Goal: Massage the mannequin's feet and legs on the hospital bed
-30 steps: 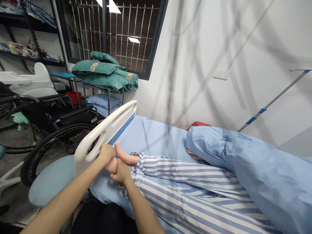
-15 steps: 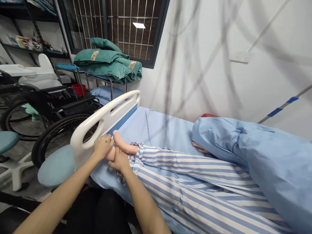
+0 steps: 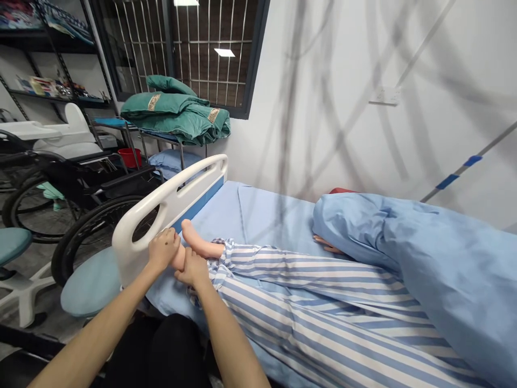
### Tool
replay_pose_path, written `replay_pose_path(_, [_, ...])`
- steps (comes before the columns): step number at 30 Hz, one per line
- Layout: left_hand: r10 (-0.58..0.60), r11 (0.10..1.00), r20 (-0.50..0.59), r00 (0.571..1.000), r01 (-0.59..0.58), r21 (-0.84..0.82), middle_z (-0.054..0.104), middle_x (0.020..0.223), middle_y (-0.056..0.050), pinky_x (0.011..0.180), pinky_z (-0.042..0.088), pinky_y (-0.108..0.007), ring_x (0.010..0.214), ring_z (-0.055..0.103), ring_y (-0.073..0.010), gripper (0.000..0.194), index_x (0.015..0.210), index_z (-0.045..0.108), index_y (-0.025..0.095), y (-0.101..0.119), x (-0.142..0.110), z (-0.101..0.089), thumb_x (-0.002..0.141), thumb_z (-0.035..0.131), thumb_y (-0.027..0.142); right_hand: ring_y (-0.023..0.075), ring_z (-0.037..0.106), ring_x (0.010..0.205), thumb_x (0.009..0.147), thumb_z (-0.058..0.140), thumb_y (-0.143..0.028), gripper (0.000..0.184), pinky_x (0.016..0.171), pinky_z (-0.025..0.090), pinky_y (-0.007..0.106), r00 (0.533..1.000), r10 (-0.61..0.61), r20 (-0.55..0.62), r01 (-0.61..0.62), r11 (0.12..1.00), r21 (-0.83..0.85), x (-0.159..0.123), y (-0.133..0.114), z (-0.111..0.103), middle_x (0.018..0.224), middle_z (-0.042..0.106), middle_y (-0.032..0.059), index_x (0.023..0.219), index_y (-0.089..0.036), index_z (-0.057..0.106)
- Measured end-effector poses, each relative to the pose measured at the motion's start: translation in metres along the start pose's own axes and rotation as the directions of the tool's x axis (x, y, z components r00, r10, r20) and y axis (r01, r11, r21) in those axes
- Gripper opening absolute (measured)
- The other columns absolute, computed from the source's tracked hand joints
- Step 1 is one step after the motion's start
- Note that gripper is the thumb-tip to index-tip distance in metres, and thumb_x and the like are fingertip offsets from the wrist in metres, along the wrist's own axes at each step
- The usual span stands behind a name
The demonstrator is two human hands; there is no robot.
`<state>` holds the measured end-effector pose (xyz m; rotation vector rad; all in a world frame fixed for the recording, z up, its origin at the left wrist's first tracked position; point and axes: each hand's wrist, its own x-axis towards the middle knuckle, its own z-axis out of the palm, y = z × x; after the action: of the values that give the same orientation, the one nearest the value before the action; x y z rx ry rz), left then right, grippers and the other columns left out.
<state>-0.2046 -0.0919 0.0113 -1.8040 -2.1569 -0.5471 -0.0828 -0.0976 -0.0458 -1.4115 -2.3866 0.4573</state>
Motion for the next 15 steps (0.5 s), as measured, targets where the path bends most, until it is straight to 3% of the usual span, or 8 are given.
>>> replay_pose_path(4, [-0.026,0.999,0.133,0.991,0.021,0.04,0.065,0.079,-0.011,0.065,0.041,-0.032,0.074,0.062,-0.0237,0.033,0.092,0.062,0.015,0.0,0.009,-0.007,0.085,0.032,0.028,0.0247,0.057,0.081,0.063,0.059,-0.041,0.048,0.067,0.043,0.033,1.0,0.011,0.014,-0.011,1.0,-0.008,-0.001,-0.003,-0.004,0.096,0.058,0.008,0.102,-0.019,0.041])
replay_pose_path(10, [0.069,0.995,0.263,0.962,-0.086,0.054,0.065,0.084,-0.016,0.067,0.043,-0.034,0.08,0.062,-0.0249,0.033,0.088,0.064,0.012,0.002,0.023,-0.015,0.084,0.035,0.026,0.024,0.056,0.081,0.063,0.059,-0.038,0.044,0.066,0.042,0.032,1.0,0.021,0.019,-0.021,0.999,0.046,-0.002,-0.008,-0.012,0.093,0.059,0.0068,0.1,-0.019,0.043])
replay_pose_path(15, [0.037,0.999,0.32,0.947,-0.026,-0.038,0.067,0.086,-0.012,0.069,0.043,-0.032,0.081,0.062,-0.0229,0.03,0.087,0.064,0.016,-0.011,0.028,-0.012,0.082,0.039,0.032,0.0218,0.054,0.086,0.068,0.055,-0.035,0.032,0.072,0.043,0.031,0.996,-0.015,-0.088,0.034,0.975,0.221,0.001,-0.003,-0.012,0.095,0.059,0.0055,0.096,-0.02,0.049])
